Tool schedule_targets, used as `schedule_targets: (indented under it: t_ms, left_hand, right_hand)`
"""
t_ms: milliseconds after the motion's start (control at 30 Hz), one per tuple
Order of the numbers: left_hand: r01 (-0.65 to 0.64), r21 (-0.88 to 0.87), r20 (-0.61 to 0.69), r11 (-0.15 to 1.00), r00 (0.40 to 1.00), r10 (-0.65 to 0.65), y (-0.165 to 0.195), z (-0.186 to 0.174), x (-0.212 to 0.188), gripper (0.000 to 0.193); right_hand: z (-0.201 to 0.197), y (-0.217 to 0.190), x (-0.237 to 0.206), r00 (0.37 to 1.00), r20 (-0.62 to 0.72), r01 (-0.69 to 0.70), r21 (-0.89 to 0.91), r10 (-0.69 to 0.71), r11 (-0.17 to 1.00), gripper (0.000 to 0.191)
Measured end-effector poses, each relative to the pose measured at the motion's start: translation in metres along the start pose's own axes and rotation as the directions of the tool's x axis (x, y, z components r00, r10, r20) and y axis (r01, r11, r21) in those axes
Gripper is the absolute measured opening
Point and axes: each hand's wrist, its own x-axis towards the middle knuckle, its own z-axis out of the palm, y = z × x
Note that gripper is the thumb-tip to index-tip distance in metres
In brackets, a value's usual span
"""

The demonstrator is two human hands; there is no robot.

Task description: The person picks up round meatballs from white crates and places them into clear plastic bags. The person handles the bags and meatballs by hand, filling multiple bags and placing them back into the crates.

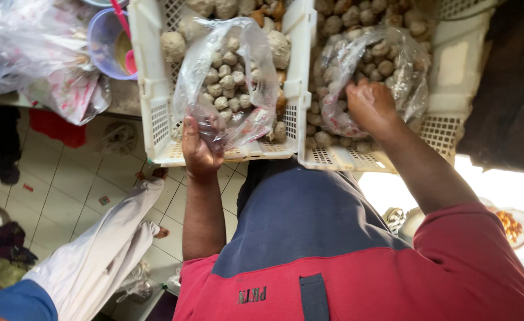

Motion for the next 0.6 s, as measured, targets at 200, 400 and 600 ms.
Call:
schedule_targets:
  t_ms: [200, 400, 600]
  left_hand:
    - [-0.057, -0.025, 0.073, 0.998, 0.996, 0.058, -0.003, -0.001, 0.001, 0.041]
    - [0.0, -0.034, 0.14, 0.999, 0.99, 0.004, -0.004, -0.002, 0.007, 0.045]
    - [0.087, -0.057, 0.153, 0.995, 0.985, -0.078, -0.001, -0.008, 0.003, 0.042]
  right_hand:
    - [-0.076, -0.011, -0.014, 0.998, -0.064, 0.035, 0.409, -0.009, 0.912, 0.026]
    - [-0.14, -0.116, -0.024, 0.966, -0.089, 0.211, 0.814, -0.243, 0.541, 0.037]
    - [-0.132, -0.105, -0.024, 0.929, -0.362, 0.254, 0.781, 0.082, 0.571, 0.027]
